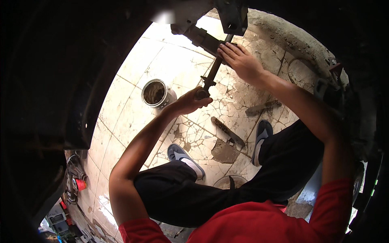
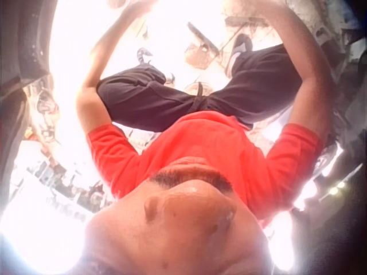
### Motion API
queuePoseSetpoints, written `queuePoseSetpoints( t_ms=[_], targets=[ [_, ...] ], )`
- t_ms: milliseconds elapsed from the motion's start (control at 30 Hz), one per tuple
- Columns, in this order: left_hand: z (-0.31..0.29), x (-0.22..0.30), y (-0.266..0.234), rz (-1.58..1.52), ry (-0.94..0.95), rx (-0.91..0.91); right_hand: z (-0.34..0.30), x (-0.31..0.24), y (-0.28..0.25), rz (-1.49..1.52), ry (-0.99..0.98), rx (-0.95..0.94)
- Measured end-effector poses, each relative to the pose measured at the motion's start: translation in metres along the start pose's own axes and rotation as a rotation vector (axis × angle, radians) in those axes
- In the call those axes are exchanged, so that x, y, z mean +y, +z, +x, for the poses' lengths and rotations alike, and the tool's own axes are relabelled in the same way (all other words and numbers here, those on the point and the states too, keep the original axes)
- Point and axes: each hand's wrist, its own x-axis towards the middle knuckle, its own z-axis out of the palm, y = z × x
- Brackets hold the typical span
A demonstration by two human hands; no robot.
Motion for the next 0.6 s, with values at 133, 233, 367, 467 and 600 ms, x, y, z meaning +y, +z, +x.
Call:
queuePoseSetpoints(
  t_ms=[133,233,367,467,600],
  targets=[
    [-0.002,-0.005,-0.001,0.049,-0.022,0.013,0.0,-0.035,-0.005,0.155,-0.221,0.085],
    [-0.009,0.001,0.003,0.008,-0.013,0.027,0.002,-0.035,-0.014,0.27,-0.255,0.063],
    [-0.002,0.006,0.003,0.027,-0.01,0.031,0.003,-0.002,0.003,0.077,-0.081,0.033],
    [-0.003,-0.001,0.003,0.031,-0.013,0.057,0.003,-0.024,0.005,0.074,-0.012,0.05],
    [-0.003,0.0,0.004,0.025,-0.014,0.052,-0.004,-0.042,-0.012,0.329,-0.223,0.004]
  ],
)
